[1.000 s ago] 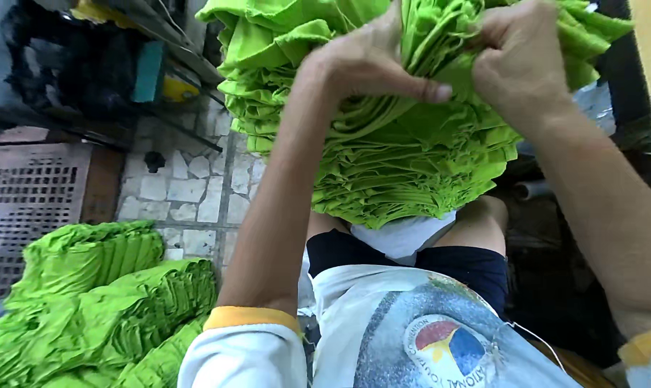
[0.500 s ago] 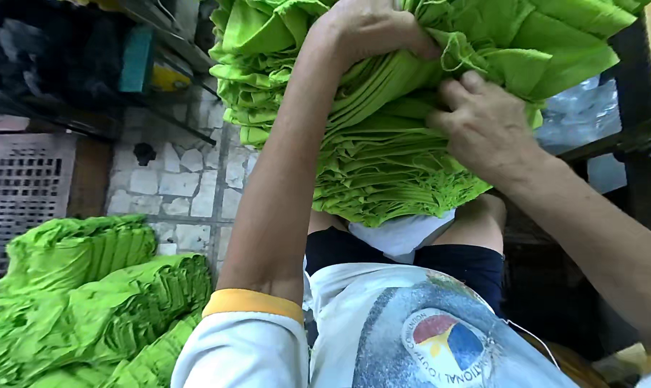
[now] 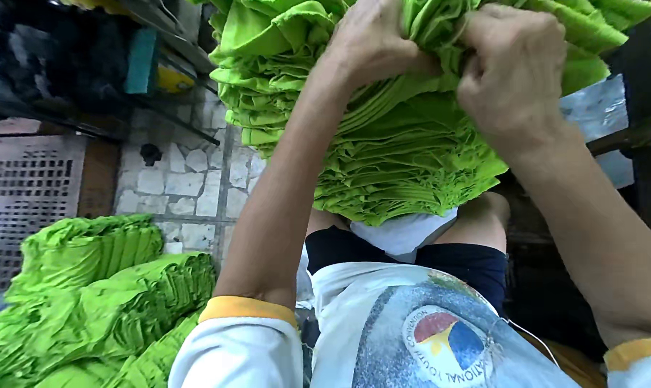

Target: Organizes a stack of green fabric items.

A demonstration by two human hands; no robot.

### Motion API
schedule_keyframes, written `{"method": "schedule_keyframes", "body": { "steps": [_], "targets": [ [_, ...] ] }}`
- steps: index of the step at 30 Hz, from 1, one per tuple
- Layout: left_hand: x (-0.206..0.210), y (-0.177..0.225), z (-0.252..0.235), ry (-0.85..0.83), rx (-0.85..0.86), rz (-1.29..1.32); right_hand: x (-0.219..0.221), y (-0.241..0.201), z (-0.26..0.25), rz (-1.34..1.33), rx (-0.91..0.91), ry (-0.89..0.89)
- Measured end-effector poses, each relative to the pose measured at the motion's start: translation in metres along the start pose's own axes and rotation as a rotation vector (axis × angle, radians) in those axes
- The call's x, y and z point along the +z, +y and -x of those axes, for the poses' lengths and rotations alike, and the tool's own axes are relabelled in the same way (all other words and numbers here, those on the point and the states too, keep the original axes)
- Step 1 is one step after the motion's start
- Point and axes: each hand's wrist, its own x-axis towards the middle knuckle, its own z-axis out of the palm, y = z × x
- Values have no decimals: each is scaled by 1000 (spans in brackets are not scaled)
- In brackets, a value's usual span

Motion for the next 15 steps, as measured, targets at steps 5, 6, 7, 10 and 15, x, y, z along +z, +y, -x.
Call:
{"method": "schedule_keyframes", "body": {
  "steps": [5, 6, 7, 10, 15],
  "targets": [
    [-14, 3, -5, -70, -68, 79, 21, 5, 43, 114, -331, -88],
    [-15, 4, -3, -82, -85, 80, 25, 13, 46, 131, -292, -191],
    [-16, 5, -3, -88, -92, 81, 26, 20, 46, 161, -253, -252],
    [-14, 3, -5, -77, -38, 87, 11, 28, 43, 225, -226, -294],
    [-7, -5, -4, -44, 100, 110, -20, 37, 18, -117, -84, -250]
  ]
}}
